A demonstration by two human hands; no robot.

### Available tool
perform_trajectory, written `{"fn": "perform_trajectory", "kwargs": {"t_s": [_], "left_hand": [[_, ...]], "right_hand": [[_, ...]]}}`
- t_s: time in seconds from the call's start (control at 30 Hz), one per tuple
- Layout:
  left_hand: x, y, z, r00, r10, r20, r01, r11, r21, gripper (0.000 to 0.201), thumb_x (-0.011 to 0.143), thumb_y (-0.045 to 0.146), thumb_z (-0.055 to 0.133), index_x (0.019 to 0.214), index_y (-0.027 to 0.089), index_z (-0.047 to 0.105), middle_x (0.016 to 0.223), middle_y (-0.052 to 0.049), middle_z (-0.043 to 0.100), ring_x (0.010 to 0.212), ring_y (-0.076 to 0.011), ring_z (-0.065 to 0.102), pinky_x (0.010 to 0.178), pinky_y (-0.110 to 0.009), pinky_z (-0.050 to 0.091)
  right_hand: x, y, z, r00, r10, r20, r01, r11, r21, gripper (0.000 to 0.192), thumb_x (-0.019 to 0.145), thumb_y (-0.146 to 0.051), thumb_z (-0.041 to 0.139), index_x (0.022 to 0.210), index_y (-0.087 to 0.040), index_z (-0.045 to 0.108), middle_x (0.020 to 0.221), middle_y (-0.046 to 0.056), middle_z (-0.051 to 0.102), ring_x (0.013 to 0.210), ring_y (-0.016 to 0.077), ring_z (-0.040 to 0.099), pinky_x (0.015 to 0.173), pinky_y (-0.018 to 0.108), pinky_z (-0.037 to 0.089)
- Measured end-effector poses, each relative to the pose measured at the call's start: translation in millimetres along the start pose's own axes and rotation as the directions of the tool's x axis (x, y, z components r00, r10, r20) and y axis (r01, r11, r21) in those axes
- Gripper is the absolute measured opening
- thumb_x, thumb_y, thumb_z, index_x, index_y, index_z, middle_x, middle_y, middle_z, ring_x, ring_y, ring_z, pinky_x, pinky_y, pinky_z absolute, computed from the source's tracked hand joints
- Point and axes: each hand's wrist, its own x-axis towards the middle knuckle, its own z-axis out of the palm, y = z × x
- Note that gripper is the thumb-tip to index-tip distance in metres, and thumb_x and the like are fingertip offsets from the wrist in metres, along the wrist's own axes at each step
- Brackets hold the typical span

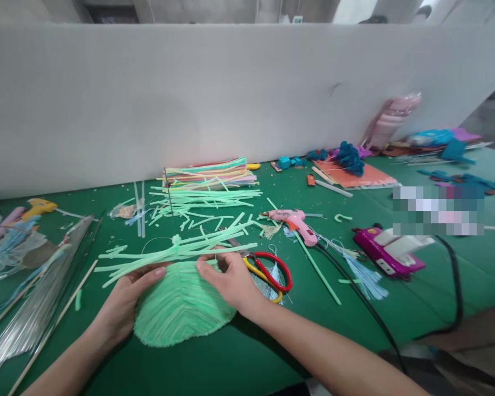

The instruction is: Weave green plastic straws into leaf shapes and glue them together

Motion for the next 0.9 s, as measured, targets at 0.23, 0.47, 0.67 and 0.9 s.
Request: {"fn": "perform_trajectory", "kwargs": {"t_s": [0.23,0.47,0.67,0.9], "left_hand": [[2.4,1.7,-3.6,1.000,-0.009,0.001,0.009,0.998,-0.061,0.038,0.064,0.031,0.084,0.097,0.016,0.076,0.089,-0.009,0.078,0.088,-0.0267,0.072,0.084,-0.036,0.055],[2.1,4.3,-2.8,1.000,0.002,0.012,-0.001,0.997,-0.079,0.039,0.066,0.030,0.083,0.102,0.017,0.075,0.092,-0.009,0.078,0.093,-0.0273,0.072,0.083,-0.035,0.056],[0.4,4.9,-1.8,1.000,0.012,-0.010,-0.013,0.998,-0.063,0.038,0.064,0.030,0.085,0.099,0.017,0.076,0.093,-0.007,0.078,0.090,-0.0253,0.072,0.089,-0.036,0.054],[-3.1,4.5,-2.2,0.999,-0.031,0.035,0.033,0.997,-0.072,0.041,0.067,0.028,0.083,0.106,0.018,0.074,0.100,-0.008,0.078,0.099,-0.0279,0.071,0.089,-0.036,0.054]], "right_hand": [[-0.1,-2.3,-6.6,0.998,0.063,-0.009,-0.059,0.971,0.232,0.032,0.073,-0.048,0.072,0.088,-0.019,0.072,0.084,0.003,0.070,0.082,0.0199,0.061,0.072,0.029,0.047],[2.4,-1.5,-9.3,0.996,0.089,-0.012,-0.084,0.970,0.226,0.034,0.068,-0.045,0.080,0.086,-0.017,0.073,0.081,0.003,0.070,0.073,0.0148,0.060,0.067,0.027,0.045],[3.8,-0.9,-8.0,0.993,0.090,-0.075,-0.075,0.980,0.185,0.036,0.065,-0.048,0.081,0.082,-0.017,0.072,0.081,0.003,0.071,0.073,0.0159,0.061,0.070,0.029,0.047],[3.7,-1.7,-5.0,0.999,0.046,-0.027,-0.042,0.990,0.133,0.036,0.066,-0.045,0.079,0.086,-0.017,0.070,0.076,0.001,0.067,0.071,0.0155,0.059,0.067,0.029,0.046]]}}
